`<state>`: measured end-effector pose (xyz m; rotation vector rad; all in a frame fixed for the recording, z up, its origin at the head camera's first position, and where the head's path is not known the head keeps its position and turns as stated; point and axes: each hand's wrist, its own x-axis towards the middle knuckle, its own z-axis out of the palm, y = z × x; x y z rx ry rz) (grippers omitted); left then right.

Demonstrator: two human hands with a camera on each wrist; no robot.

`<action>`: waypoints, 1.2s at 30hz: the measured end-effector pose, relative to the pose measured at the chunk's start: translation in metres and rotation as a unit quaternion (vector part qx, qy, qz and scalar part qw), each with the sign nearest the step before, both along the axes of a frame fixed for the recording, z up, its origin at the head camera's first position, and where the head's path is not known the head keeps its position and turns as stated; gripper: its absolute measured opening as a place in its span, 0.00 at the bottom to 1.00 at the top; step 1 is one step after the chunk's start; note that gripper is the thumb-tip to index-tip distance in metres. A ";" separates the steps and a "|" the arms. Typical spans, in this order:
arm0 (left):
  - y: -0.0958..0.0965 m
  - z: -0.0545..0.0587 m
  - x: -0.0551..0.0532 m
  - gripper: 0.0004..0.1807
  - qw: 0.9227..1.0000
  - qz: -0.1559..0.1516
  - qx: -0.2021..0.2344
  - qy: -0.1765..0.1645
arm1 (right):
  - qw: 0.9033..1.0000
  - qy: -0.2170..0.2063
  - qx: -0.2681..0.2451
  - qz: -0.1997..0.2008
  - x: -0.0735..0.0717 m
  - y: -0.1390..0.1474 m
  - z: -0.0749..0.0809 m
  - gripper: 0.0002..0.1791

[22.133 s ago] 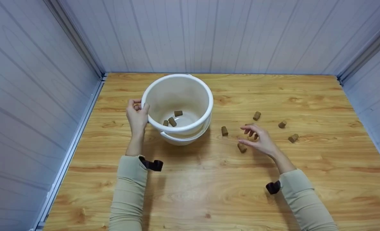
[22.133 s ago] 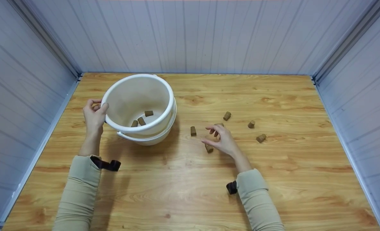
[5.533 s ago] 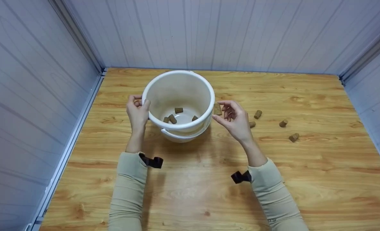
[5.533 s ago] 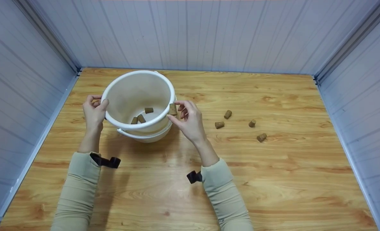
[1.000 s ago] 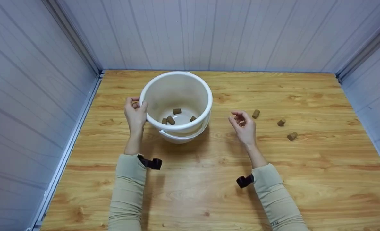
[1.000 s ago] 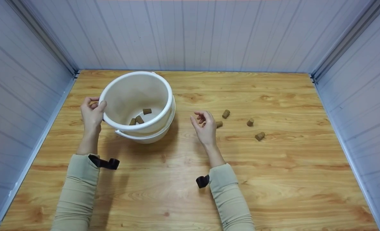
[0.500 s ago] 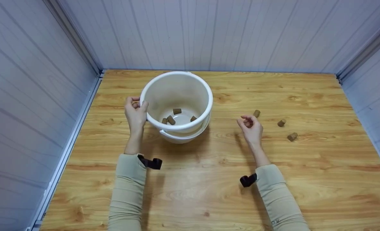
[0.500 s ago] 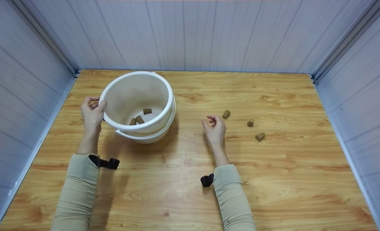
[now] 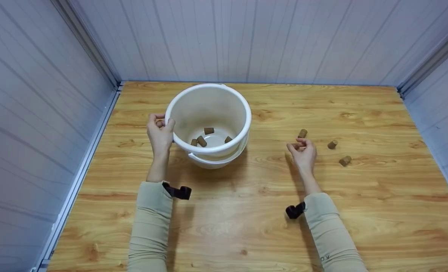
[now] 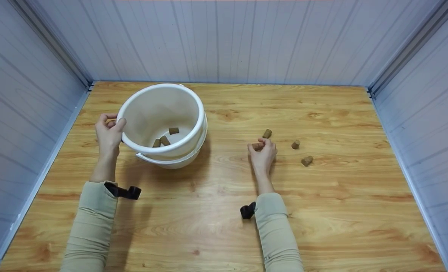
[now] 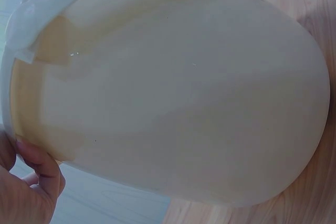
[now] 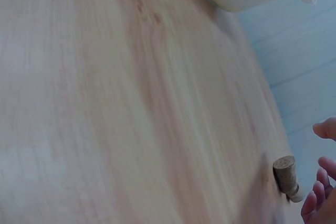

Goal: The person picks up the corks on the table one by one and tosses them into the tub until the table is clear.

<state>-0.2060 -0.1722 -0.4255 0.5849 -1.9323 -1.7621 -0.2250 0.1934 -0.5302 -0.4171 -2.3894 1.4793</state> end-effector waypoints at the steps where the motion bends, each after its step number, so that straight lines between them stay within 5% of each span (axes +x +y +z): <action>1: 0.000 0.000 0.000 0.08 1.000 0.000 -0.001 0.001 | 1.000 -0.003 0.003 -0.004 0.000 0.001 -0.001 0.18; 10: 0.000 0.001 0.000 0.09 1.000 -0.002 0.000 0.003 | 0.999 -0.032 0.038 -0.019 -0.004 0.005 -0.010 0.21; 36: -0.001 0.001 0.000 0.09 1.000 -0.007 -0.003 -0.010 | 0.991 -0.114 0.075 0.018 -0.010 0.010 -0.017 0.25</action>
